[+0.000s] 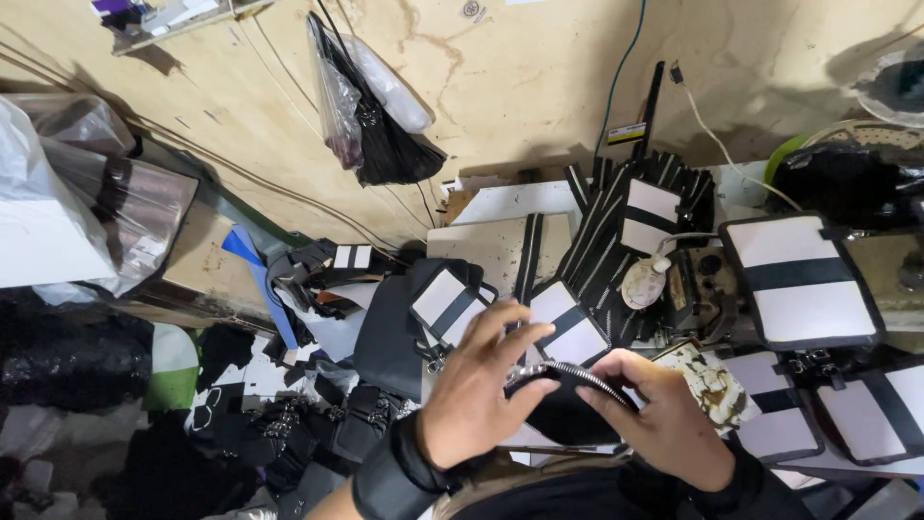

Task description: The person attaches zipper sliders to the zipper tapes of small black pouches. They thread the slider onto the zipper teeth, pull it along to seat it, zip and unzip the pouch to test the slider, then set the finished pouch aside and pick up the next one.

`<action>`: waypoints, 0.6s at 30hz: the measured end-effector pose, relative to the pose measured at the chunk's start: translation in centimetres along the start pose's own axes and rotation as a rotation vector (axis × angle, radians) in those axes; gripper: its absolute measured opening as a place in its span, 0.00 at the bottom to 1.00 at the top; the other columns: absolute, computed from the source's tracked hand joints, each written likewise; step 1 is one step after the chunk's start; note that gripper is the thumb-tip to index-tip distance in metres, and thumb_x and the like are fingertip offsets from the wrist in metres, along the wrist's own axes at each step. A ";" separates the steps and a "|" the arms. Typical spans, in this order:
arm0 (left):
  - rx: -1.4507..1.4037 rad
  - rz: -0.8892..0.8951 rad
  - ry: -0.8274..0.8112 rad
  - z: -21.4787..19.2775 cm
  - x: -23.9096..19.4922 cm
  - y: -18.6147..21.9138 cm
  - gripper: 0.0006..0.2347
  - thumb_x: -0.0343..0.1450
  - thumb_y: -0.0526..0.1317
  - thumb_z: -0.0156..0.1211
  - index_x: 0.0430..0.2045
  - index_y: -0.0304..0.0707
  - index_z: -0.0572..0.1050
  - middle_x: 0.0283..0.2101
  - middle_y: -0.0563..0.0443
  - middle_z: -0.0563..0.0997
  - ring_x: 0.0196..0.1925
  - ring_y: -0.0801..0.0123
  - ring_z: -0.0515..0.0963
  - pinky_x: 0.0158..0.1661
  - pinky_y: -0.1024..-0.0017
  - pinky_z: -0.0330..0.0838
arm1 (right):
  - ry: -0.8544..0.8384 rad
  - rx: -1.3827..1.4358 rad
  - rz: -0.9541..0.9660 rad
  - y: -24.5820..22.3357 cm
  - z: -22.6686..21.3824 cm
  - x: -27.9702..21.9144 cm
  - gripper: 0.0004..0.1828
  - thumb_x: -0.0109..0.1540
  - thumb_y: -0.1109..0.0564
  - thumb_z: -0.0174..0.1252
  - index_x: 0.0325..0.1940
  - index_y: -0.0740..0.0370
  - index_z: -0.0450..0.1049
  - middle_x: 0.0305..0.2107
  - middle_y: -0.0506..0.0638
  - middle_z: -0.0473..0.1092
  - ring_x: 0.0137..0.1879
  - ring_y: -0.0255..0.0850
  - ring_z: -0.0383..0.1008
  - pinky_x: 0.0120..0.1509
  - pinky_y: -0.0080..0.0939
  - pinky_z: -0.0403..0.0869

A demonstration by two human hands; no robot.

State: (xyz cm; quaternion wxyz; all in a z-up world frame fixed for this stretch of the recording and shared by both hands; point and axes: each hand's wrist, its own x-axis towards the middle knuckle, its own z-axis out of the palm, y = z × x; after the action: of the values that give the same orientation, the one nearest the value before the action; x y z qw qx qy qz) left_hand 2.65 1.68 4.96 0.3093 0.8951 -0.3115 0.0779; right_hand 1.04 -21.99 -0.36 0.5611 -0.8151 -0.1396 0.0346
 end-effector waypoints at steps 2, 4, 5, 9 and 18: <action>0.000 0.043 -0.052 -0.3 0.6 0.1 0.20 0.69 0.42 0.68 0.53 0.37 0.68 0.56 0.41 0.72 0.62 0.52 0.71 0.64 0.53 0.67 | -0.003 -0.013 0.082 0.3 0.3 0.1 0.07 0.59 0.51 0.68 0.34 0.55 0.81 0.24 0.40 0.77 0.28 0.30 0.72 0.35 0.31 0.69; 0.002 0.086 -0.101 -0.1 1.3 0.1 0.17 0.70 0.42 0.65 0.49 0.37 0.69 0.53 0.43 0.74 0.57 0.56 0.74 0.60 0.58 0.71 | -0.007 -0.027 0.162 0.7 0.6 0.2 0.07 0.57 0.51 0.70 0.33 0.54 0.81 0.23 0.40 0.77 0.28 0.29 0.71 0.35 0.31 0.69; -0.195 -0.067 -0.123 0.4 1.7 0.1 0.10 0.72 0.42 0.62 0.43 0.39 0.75 0.46 0.48 0.81 0.49 0.62 0.80 0.53 0.65 0.74 | 0.008 -0.011 0.165 0.8 0.8 0.3 0.08 0.56 0.50 0.71 0.34 0.54 0.82 0.25 0.40 0.79 0.31 0.29 0.74 0.38 0.31 0.71; -0.542 -0.345 -0.135 2.3 2.0 -1.5 0.05 0.69 0.39 0.67 0.34 0.43 0.85 0.36 0.56 0.89 0.39 0.78 0.86 0.43 0.80 0.77 | 0.008 0.281 0.274 2.1 0.9 0.3 0.10 0.56 0.59 0.71 0.41 0.64 0.86 0.30 0.45 0.82 0.35 0.29 0.77 0.41 0.29 0.74; -0.426 -0.393 -0.131 2.0 2.5 -2.5 0.07 0.69 0.44 0.64 0.33 0.46 0.86 0.38 0.58 0.89 0.43 0.77 0.88 0.46 0.80 0.78 | -0.167 0.435 0.341 3.6 -1.4 0.7 0.12 0.63 0.59 0.61 0.38 0.71 0.86 0.30 0.51 0.81 0.38 0.36 0.78 0.44 0.35 0.74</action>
State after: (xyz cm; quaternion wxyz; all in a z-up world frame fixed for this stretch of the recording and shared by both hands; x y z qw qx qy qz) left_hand 6.00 0.70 2.91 0.4786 0.8563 -0.1608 -0.1087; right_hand 2.73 -24.23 -3.14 0.6955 -0.6816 -0.0354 0.2245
